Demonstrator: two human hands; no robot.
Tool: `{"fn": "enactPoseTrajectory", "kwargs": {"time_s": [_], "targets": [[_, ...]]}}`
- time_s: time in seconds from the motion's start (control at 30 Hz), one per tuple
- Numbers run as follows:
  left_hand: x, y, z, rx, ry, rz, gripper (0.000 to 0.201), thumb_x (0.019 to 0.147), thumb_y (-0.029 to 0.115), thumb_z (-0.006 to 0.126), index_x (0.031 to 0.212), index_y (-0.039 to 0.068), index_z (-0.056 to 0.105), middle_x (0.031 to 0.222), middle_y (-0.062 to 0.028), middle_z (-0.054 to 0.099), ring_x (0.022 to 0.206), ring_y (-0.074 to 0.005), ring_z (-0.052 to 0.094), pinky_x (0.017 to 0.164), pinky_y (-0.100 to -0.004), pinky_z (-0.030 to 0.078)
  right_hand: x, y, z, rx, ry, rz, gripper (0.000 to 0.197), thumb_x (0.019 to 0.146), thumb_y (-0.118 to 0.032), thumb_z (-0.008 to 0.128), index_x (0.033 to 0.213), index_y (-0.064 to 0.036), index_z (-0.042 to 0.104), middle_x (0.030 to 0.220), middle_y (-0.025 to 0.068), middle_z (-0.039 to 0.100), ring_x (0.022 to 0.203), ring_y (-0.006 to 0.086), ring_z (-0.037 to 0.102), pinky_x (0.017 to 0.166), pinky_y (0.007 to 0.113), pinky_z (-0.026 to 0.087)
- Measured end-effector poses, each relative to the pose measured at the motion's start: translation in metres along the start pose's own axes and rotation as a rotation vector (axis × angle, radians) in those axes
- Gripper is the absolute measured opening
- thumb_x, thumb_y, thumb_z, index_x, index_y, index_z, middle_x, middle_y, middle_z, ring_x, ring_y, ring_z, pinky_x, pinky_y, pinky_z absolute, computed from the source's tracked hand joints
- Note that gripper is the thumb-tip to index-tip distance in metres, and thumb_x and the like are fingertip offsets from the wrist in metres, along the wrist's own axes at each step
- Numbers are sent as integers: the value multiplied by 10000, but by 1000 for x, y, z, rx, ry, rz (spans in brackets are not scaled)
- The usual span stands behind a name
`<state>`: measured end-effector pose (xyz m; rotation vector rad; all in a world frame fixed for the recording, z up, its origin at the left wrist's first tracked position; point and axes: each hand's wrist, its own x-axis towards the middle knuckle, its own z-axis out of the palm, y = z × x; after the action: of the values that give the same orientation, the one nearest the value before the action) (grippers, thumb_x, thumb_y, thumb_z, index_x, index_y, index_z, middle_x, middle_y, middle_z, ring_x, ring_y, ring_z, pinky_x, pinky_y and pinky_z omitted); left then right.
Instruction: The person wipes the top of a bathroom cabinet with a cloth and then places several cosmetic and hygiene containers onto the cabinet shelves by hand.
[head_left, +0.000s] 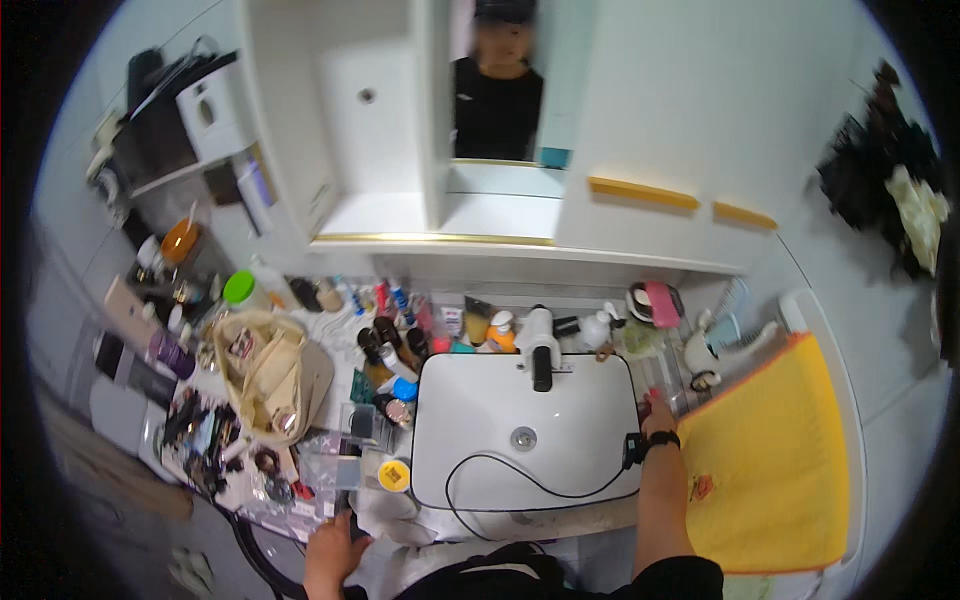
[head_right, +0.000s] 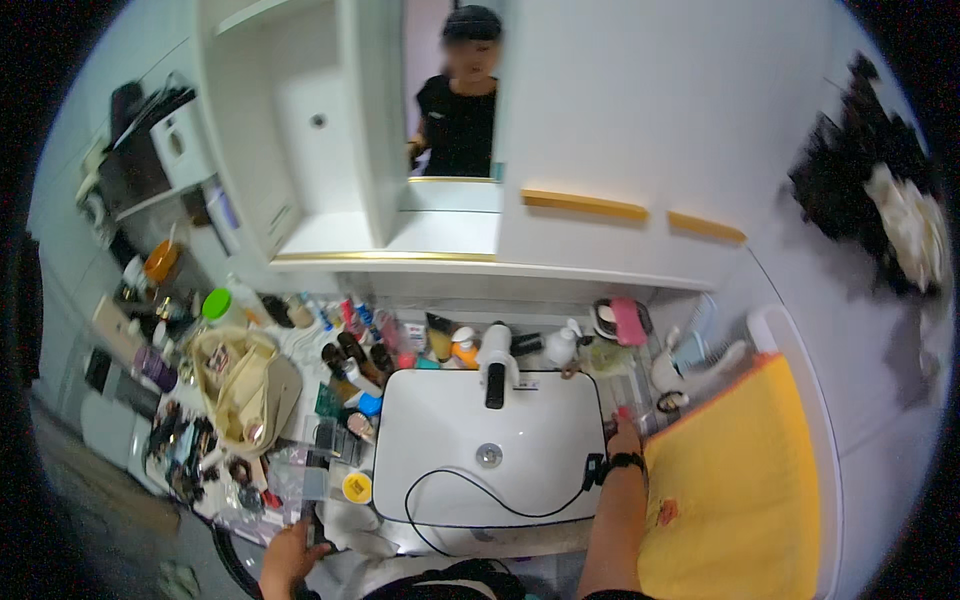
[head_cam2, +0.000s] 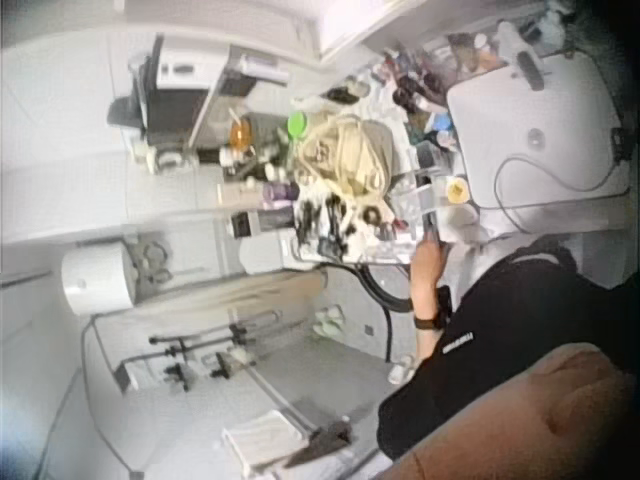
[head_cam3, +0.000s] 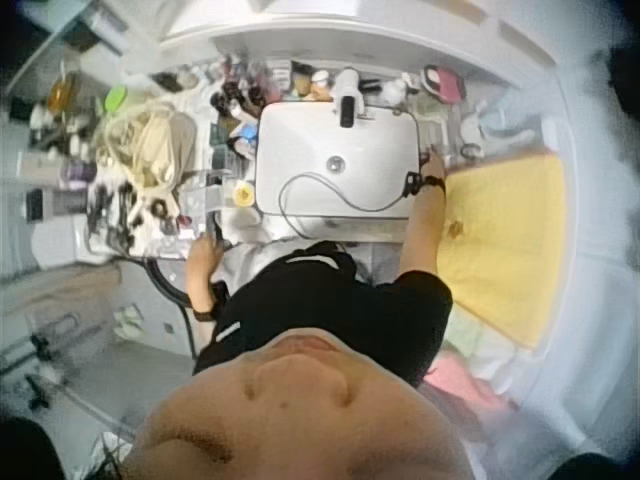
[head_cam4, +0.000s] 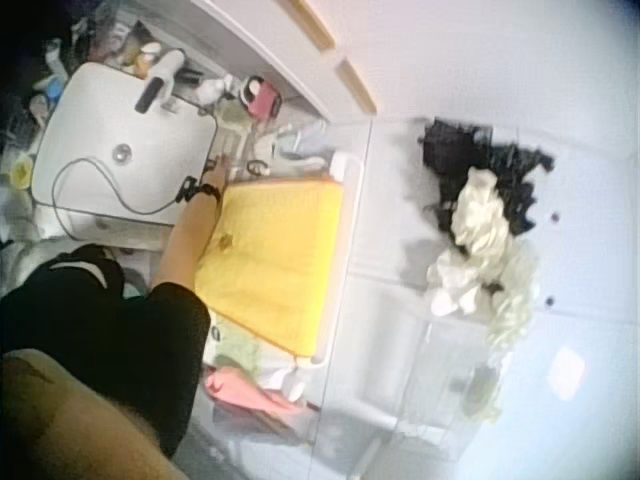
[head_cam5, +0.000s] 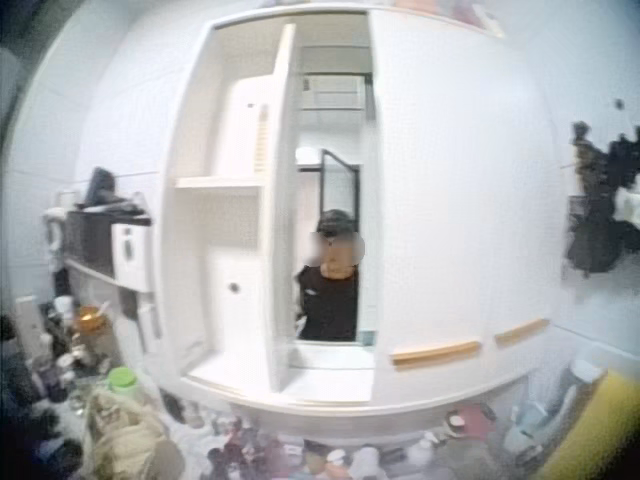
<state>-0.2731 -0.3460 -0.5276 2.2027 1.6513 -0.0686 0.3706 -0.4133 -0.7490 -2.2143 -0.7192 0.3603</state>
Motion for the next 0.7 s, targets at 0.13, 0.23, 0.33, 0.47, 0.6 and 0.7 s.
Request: {"fn": "enactPoseTrajectory", "kwargs": {"time_s": [0.13, 0.23, 0.33, 0.47, 0.6, 0.7], "targets": [[-3, 5, -5, -43, 24, -45, 498, 692, 315, 700, 1030, 0, 515, 820, -212, 601, 774, -373, 587, 663, -440, 474, 2, -39, 6, 76, 28, -9, 245, 839, -136, 487, 1034, -21, 581, 904, 109, 595, 828, 205, 529, 736, 282, 408], [-7, 10, -11, -72, 26, -47, 444, 702, 302, 690, 984, 3, 520, 804, -195, 595, 773, -364, 588, 650, -433, 475, -1, -89, 3, 292, -127, 226, 226, 859, -158, 459, 977, -11, 584, 883, 102, 596, 818, 194, 541, 729, 281, 418], [-5, 7, -9, -61, -28, -72, 468, 738, 309, 660, 1054, 2, 503, 836, -208, 597, 803, -375, 578, 686, -432, 465, -8, -97, 0, 526, -208, 366, 288, 911, -267, 423, 931, -29, 584, 876, 90, 607, 791, 196, 566, 713, 307, 454], [-12, 1, 2, -97, -9, -146, 514, 735, 319, 660, 1100, -6, 500, 860, -191, 603, 812, -354, 587, 698, -412, 476, 17, -62, 6, 717, -339, 404, 330, 889, -356, 472, 964, -54, 580, 907, 94, 615, 782, 228, 595, 692, 365, 499], [-12, 0, 5, -93, 6, -105, 491, 730, 313, 664, 1065, -11, 511, 858, -181, 602, 812, -351, 589, 692, -418, 473, 27, -33, -8, 862, -360, 378, 376, 894, -354, 472, 1003, -6, 566, 884, 91, 611, 778, 229, 596, 675, 377, 510], [-17, 0, 9, -96, -7, -132, 442, 727, 304, 667, 1003, -9, 522, 841, -173, 598, 808, -345, 588, 692, -421, 469, 12, -48, -16, 202, -254, -133, 312, 802, -285, 603, 949, -14, 559, 773, 80, 596, 696, 215, 586, 605, 346, 503]]}}
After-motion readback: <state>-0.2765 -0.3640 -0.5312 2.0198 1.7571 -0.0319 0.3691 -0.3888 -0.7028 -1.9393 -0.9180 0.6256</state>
